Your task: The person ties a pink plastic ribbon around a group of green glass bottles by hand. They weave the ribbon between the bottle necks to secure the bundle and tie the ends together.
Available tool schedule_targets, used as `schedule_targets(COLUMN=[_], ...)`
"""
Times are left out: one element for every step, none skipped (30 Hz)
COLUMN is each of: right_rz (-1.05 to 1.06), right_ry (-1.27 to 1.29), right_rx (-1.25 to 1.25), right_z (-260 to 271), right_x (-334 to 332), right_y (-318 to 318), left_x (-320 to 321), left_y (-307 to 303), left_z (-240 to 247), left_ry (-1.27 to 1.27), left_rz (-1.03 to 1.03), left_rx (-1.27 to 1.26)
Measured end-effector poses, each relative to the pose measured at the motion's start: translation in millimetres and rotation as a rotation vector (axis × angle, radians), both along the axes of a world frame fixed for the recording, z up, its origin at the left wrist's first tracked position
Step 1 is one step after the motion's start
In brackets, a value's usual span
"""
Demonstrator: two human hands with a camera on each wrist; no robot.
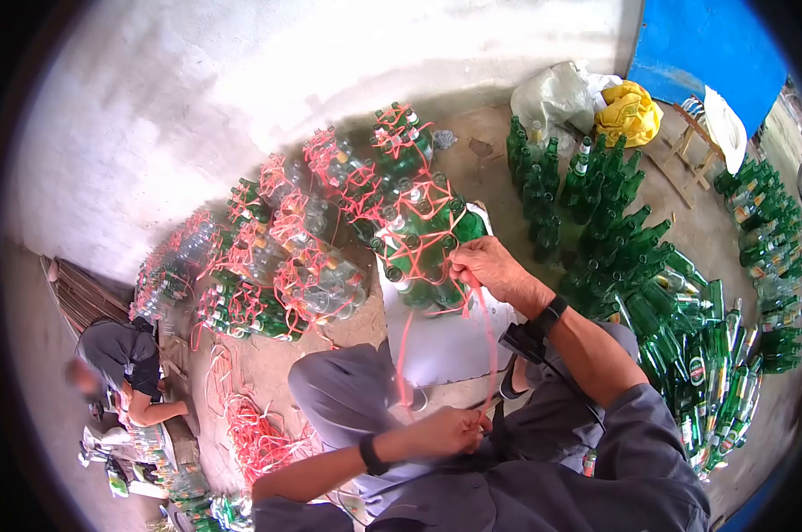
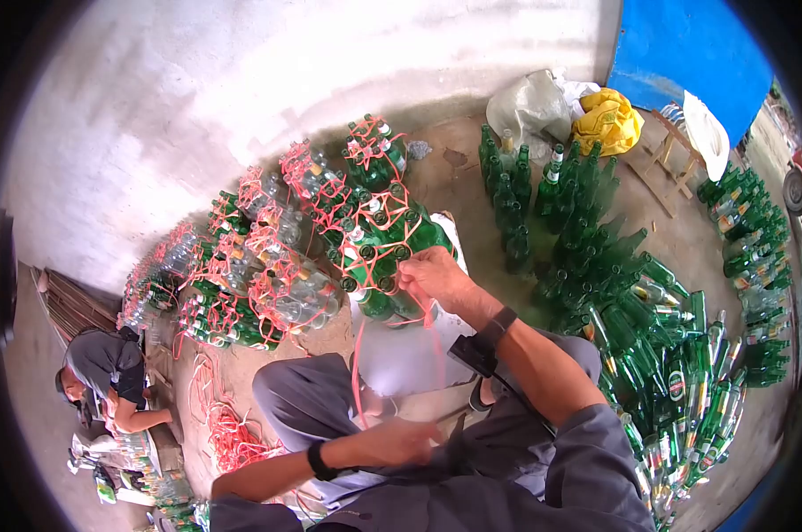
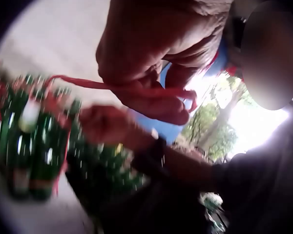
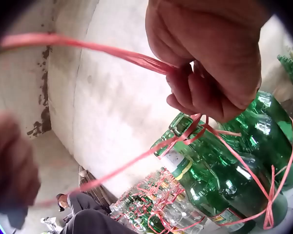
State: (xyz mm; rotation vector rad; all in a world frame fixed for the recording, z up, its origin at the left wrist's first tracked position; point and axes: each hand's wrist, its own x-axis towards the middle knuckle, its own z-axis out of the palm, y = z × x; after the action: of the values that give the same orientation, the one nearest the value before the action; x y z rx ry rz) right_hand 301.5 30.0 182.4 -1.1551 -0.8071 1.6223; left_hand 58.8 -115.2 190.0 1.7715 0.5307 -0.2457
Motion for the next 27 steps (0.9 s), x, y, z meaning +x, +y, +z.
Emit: schedule_targets(right_rz=[0.020, 0.041, 0.041, 0.036, 0.029, 0.028, 0.020, 0.015, 0.019, 0.056, 0.092, 0.068, 0.072, 0.108, 0.141, 0.136, 0.137, 0.134, 0.130, 0.127, 0.125, 0.102, 0.080, 0.068, 0.069, 0.041, 0.014], right_ry=[0.023, 0.048, 0.047, 0.056, 0.064, 0.062, 0.043, 0.023, 0.020, -0.080, -0.179, -0.246, -0.248, -0.372, -0.500, -0.494, -0.501, -0.455, -0.407, -0.461, -0.468, -0.396, -0.323, -0.307, -0.311, -0.231, -0.151], right_rx=[0.009, 0.018, 0.019, 0.009, 0.000, 0.002, 0.003, 0.007, 0.014, 0.056, 0.101, 0.121, 0.137, 0.234, 0.330, 0.370, 0.380, 0.384, 0.384, 0.372, 0.372, 0.348, 0.322, 0.263, 0.256, 0.192, 0.125], right_z=[-2.9, -4.9, -4.9, -4.2, -3.6, -2.9, -1.4, 1.0, 4.0, 8.0, 13.1, 20.6, 20.5, 18.9, 16.0, 10.3, 4.5, 3.2, 4.2, 5.4, 2.9, -0.5, -3.7, 5.8, 9.4, 11.2, 13.0], right_x=[3.8, 5.9, 6.2, 7.0, 7.9, 7.4, 6.0, 4.6, 4.3, 4.9, 4.7, 3.0, 2.0, 2.5, 2.7, -0.5, -2.7, -6.0, -9.1, -9.9, -11.0, -11.9, -12.9, -13.8, -13.2, -12.9, -12.7], right_y=[0.0, -0.3, -0.6, -0.8, -1.0, -2.2, -3.9, -5.0, -6.3, -8.4, -10.2, -13.8, -13.4, -12.3, -11.0, -9.3, -9.4, -9.8, -10.3, -11.6, -11.5, -11.5, -10.7, -12.5, -12.8, -12.7, -13.5], left_x=[0.2, 0.8, 1.7, 3.4, 5.0, 5.8, 7.1, 9.2, 12.0, 15.6, 19.9, 25.6, 32.5, 38.9, 44.4, 49.6, 54.1, 57.3, 57.5, 56.8, 58.4, 60.6, 60.3, 60.1, 59.7, 59.5, 60.0], left_y=[-7.2, -10.9, -11.6, -11.3, -10.3, -5.1, 5.6, 17.8, 30.9, 46.1, 61.5, 76.0, 90.6, 104.0, 116.7, 128.2, 137.9, 148.2, 156.5, 162.4, 164.3, 163.9, 165.4, 166.0, 166.3, 167.0, 166.9], left_z=[-19.3, -28.2, -29.1, -29.6, -29.9, -27.1, -20.5, -13.1, -4.9, 4.8, 13.8, 21.6, 29.0, 35.1, 39.2, 40.8, 40.0, 33.1, 21.0, 6.7, 2.5, -2.6, -7.7, -8.4, -9.3, -10.0, -9.3], left_ry=[0.031, 0.063, 0.062, 0.086, 0.110, 0.108, -0.004, -0.117, -0.118, -0.203, -0.289, -0.290, -0.310, -0.333, -0.340, -0.334, -0.327, -0.338, -0.345, -0.331, -0.317, -0.353, -0.357, -0.373, -0.387, -0.387, -0.380], left_rz=[0.057, 0.115, 0.115, 0.110, 0.104, 0.103, 0.108, 0.115, 0.119, 0.267, 0.414, 0.418, 0.478, 0.538, 0.541, 0.537, 0.532, 0.553, 0.554, 0.553, 0.551, 0.572, 0.573, 0.587, 0.601, 0.606, 0.598], left_rx=[-0.078, -0.157, -0.155, 0.052, 0.259, 0.261, 0.474, 0.688, 0.695, 0.744, 0.793, 0.808, 0.938, 1.068, 1.082, 1.179, 1.273, 1.339, 1.341, 1.258, 1.173, 1.247, 1.241, 1.209, 1.176, 1.167, 1.184])
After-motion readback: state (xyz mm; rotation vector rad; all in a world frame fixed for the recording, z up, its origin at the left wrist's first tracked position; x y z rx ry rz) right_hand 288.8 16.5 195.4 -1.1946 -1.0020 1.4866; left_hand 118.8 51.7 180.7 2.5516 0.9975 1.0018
